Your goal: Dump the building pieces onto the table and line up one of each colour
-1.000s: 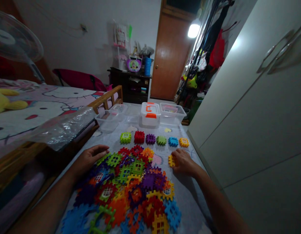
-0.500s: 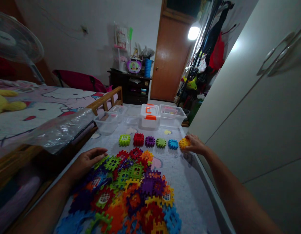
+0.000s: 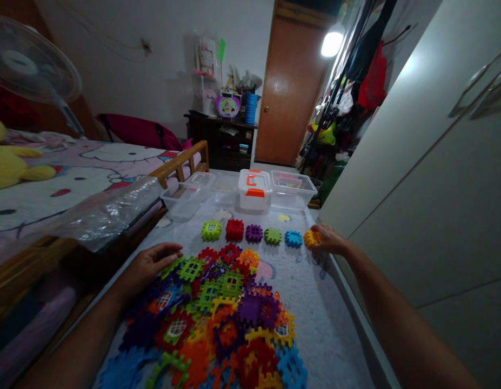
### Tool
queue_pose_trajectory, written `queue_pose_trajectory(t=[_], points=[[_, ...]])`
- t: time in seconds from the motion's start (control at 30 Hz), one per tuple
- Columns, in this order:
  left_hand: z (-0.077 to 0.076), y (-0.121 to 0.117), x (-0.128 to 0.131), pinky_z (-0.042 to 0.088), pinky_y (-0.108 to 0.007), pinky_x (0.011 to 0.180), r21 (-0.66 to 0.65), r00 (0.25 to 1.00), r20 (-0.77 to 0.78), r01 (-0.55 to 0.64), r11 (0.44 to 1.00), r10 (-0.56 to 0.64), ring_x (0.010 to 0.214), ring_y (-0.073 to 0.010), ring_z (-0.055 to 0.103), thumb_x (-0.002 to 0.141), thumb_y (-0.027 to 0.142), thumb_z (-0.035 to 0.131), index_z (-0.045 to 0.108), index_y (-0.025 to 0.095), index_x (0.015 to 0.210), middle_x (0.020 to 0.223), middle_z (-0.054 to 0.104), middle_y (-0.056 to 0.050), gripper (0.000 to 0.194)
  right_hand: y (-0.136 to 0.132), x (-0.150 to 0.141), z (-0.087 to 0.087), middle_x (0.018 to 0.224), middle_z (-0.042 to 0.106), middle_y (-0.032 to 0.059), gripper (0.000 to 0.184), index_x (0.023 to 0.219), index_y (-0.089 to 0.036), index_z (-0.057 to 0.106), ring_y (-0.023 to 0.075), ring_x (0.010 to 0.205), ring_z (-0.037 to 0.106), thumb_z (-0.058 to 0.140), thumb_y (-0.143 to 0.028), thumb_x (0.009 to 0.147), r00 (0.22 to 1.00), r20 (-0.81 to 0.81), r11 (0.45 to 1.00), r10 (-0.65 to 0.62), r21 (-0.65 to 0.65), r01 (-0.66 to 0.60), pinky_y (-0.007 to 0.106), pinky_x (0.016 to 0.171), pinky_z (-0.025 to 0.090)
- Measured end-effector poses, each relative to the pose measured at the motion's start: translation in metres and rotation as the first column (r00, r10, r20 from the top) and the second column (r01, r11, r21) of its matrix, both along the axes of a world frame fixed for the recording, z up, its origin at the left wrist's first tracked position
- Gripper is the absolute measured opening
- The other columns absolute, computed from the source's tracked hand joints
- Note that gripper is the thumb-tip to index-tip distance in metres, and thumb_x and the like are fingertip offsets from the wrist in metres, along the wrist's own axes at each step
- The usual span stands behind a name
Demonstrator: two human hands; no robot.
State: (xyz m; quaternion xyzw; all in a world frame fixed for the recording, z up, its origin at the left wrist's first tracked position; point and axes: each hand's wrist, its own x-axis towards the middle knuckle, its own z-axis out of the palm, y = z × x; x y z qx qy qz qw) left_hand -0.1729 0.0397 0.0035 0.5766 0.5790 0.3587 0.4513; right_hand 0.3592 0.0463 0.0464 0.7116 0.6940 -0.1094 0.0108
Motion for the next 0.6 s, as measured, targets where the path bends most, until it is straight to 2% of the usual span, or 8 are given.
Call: queue_pose_trajectory(t=[0.1,0.2,0.3,0.37,0.47,0.53,0.6], points=[[0.007,-0.003,0.003,0.059,-0.039,0.086,0.014,1.000,-0.019,0.008,1.000,-0.008,0.097,-0.0325,0.073,0.057,0.070,0.077,0.074,0.021,0.095,0.099,0.079,-0.010,0.062,-0.002,-0.001,0.002,0.125,0.059,0.0166,0.062,0.126,-0.016,0.060,0.0329,0.114,0.056,0.073,-0.030,0.066,1.000,-0.006,1.000,-0.003,0.018,0.003,0.043,0.097,0.044],[0.014,-0.006,0.008,0.057,-0.041,0.087,0.010,1.000,-0.009,0.007,1.000,-0.006,0.097,-0.0333,0.072,0.053,0.072,0.076,0.074,0.019,0.093,0.097,0.079,-0.011,0.066,-0.011,-0.006,0.007,0.139,0.050,0.0215,0.075,0.138,-0.014,0.049,0.0385,0.127,0.048,0.071,-0.035,0.070,1.000,-0.016,0.997,-0.011,0.074,0.012,0.050,0.103,0.040],[0.014,-0.008,0.009,0.057,-0.040,0.086,0.010,0.999,0.008,0.041,0.999,-0.041,0.096,-0.0321,0.072,0.057,0.069,0.076,0.073,0.019,0.094,0.098,0.078,-0.011,0.062,-0.029,-0.021,0.012,0.140,0.049,0.0207,0.073,0.141,-0.015,0.047,0.0382,0.129,0.047,0.068,-0.035,0.073,0.999,-0.046,0.983,0.023,0.185,-0.014,0.051,0.106,0.038],[0.012,-0.007,0.008,0.056,-0.040,0.086,0.023,0.997,0.000,0.082,0.996,-0.082,0.095,-0.0309,0.072,0.062,0.065,0.075,0.072,0.019,0.098,0.099,0.077,-0.011,0.059,-0.045,-0.041,0.014,0.137,0.053,0.0176,0.065,0.138,-0.018,0.050,0.0345,0.125,0.052,0.065,-0.033,0.076,0.987,-0.112,0.973,0.114,0.213,-0.088,0.048,0.106,0.041],[0.009,-0.008,0.007,0.056,-0.041,0.087,0.041,0.993,-0.034,0.116,0.992,-0.115,0.096,-0.0311,0.071,0.065,0.062,0.074,0.071,0.019,0.101,0.099,0.077,-0.010,0.057,-0.070,-0.083,0.015,0.136,0.057,0.0117,0.054,0.132,-0.025,0.056,0.0309,0.125,0.054,0.063,-0.035,0.080,0.933,-0.245,0.961,0.265,0.151,-0.233,0.046,0.105,0.044],[0.010,-0.008,0.007,0.055,-0.043,0.090,0.041,0.992,-0.032,0.121,0.992,-0.120,0.098,-0.0321,0.071,0.064,0.063,0.074,0.071,0.019,0.100,0.100,0.077,-0.010,0.057,-0.080,-0.114,0.013,0.135,0.060,0.0109,0.049,0.129,-0.024,0.059,0.0293,0.124,0.056,0.063,-0.031,0.080,0.900,-0.299,0.948,0.319,0.094,-0.304,0.045,0.105,0.045],[0.012,-0.009,0.007,0.054,-0.044,0.092,0.038,0.993,-0.005,0.121,0.992,-0.121,0.100,-0.0328,0.070,0.063,0.063,0.074,0.071,0.019,0.100,0.101,0.077,-0.011,0.058,-0.082,-0.141,0.009,0.133,0.062,0.0105,0.044,0.127,-0.023,0.060,0.0272,0.124,0.056,0.058,-0.026,0.083,0.867,-0.328,0.926,0.376,0.095,-0.366,0.045,0.107,0.044]])
